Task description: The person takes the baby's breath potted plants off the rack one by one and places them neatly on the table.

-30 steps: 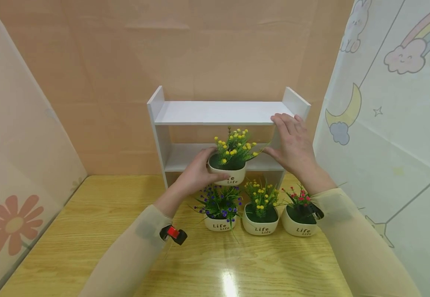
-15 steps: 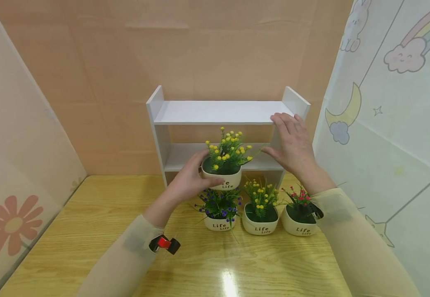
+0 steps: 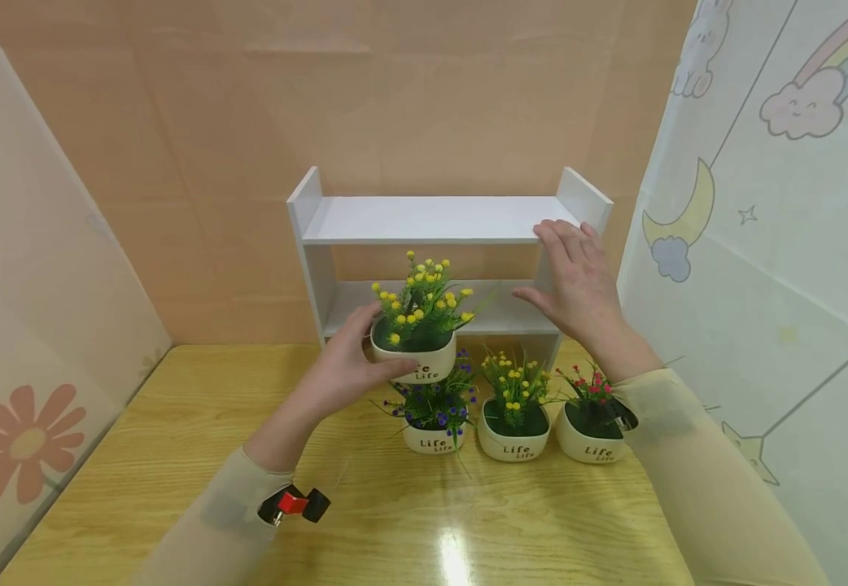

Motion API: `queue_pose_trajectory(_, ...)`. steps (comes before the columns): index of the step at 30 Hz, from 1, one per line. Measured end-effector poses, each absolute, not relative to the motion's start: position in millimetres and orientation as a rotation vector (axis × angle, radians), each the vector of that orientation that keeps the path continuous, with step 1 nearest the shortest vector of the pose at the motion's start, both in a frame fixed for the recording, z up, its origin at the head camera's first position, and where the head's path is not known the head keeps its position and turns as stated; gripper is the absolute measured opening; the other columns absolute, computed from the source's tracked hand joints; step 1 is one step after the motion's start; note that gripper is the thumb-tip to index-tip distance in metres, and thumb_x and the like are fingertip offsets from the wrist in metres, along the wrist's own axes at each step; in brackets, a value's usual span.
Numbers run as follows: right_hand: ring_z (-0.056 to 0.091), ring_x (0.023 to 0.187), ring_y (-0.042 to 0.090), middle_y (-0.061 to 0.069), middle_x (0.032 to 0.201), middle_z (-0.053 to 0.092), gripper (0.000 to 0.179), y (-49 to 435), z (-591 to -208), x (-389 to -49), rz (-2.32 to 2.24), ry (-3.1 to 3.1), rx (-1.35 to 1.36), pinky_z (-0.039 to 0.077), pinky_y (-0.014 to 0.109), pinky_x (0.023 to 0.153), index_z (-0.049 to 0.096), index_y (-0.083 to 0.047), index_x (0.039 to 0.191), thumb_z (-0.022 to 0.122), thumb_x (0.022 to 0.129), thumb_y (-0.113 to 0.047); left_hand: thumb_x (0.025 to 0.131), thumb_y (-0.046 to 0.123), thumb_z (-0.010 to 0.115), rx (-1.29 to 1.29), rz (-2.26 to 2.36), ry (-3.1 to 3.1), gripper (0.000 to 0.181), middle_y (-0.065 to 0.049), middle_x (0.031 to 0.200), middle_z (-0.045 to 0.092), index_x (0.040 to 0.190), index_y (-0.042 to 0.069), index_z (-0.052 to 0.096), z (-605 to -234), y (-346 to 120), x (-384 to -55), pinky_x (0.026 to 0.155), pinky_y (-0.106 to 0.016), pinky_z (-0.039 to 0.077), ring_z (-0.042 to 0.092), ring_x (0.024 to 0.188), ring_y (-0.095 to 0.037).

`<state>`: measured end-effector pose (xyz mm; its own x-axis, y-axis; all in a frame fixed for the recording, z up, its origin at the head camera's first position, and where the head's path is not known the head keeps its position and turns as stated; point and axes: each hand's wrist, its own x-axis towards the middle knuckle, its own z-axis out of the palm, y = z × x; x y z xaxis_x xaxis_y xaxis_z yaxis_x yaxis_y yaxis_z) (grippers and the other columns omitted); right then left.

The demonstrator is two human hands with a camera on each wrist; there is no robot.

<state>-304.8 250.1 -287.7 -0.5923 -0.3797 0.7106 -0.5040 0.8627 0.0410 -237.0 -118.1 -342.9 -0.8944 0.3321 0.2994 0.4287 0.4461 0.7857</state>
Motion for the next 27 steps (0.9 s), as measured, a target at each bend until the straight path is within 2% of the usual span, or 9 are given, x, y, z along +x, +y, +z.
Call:
queue_pose_trajectory(5, 0.042, 0.149, 0.048, 0.028, 0.156, 0.049, 0.099, 249.3, -286.7, -305.0, 0.214, -2.276, 0.636, 0.013, 0.051, 0.137, 0.045, 0.003, 0.157, 0.102, 0.081, -0.027, 0.088, 0.048, 0.095, -0.7, -1.457, -2.545, 0.078, 0.0, 0.144, 0.053, 0.151, 0.029, 0.054, -344.5, -131.6, -232.7, 0.088, -0.046, 0.057, 0.058, 0.112, -0.026)
queue_pose_trajectory(10, 0.041, 0.149, 0.048, 0.028, 0.157, 0.049, 0.099, 248.3, -286.4, -304.2, 0.221, -2.278, 0.639, 0.013, 0.052, 0.137, 0.044, 0.004, 0.157, 0.101, 0.082, -0.027, 0.09, 0.037, 0.096, -0.698, -1.522, -2.517, 0.071, -0.004, 0.147, 0.051, 0.148, 0.025, 0.056, -345.5, -149.6, -226.2, 0.105, -0.051, 0.056, 0.057, 0.128, -0.025)
queue_pose_trajectory(12, 0.041, 0.15, 0.048, 0.028, 0.157, 0.048, 0.099, 248.0, -286.4, -304.1, 0.221, -2.284, 0.636, 0.012, 0.051, 0.137, 0.044, 0.004, 0.157, 0.101, 0.082, -0.026, 0.09, 0.033, 0.096, -0.697, -1.558, -2.502, 0.07, -0.004, 0.149, 0.051, 0.148, 0.024, 0.056, -345.1, -157.5, -222.6, 0.118, -0.055, 0.048, 0.053, 0.14, -0.025)
queue_pose_trajectory(14, 0.041, 0.15, 0.048, 0.028, 0.157, 0.048, 0.099, 247.8, -286.0, -304.3, 0.218, -2.294, 0.631, 0.012, 0.051, 0.137, 0.044, 0.003, 0.158, 0.101, 0.083, -0.026, 0.091, 0.03, 0.095, -0.687, -1.562, -2.496, 0.072, -0.002, 0.153, 0.05, 0.151, 0.025, 0.055, -344.8, -165.3, -219.2, 0.124, -0.058, 0.042, 0.049, 0.145, -0.025)
queue_pose_trajectory(19, 0.04, 0.151, 0.048, 0.028, 0.158, 0.047, 0.1, 247.7, -284.6, -304.7, 0.212, -2.317, 0.619, 0.01, 0.05, 0.137, 0.043, 0.003, 0.159, 0.101, 0.083, -0.028, 0.092, 0.026, 0.094, -0.651, -1.549, -2.495, 0.077, -0.003, 0.157, 0.046, 0.157, 0.025, 0.052, -347.1, -183.5, -212.4, 0.127, -0.062, 0.037, 0.042, 0.15, -0.025)
queue_pose_trajectory(27, 0.039, 0.151, 0.048, 0.027, 0.159, 0.046, 0.101, 251.4, -284.2, -303.5, 0.2, -2.333, 0.599, 0.009, 0.049, 0.137, 0.042, 0.002, 0.159, 0.1, 0.083, -0.03, 0.091, 0.025, 0.095, -0.609, -1.493, -2.502, 0.07, 0.0, 0.152, 0.051, 0.149, 0.024, 0.055, -351.9, -204.8, -209.1, 0.128, -0.065, 0.033, 0.045, 0.148, -0.024)
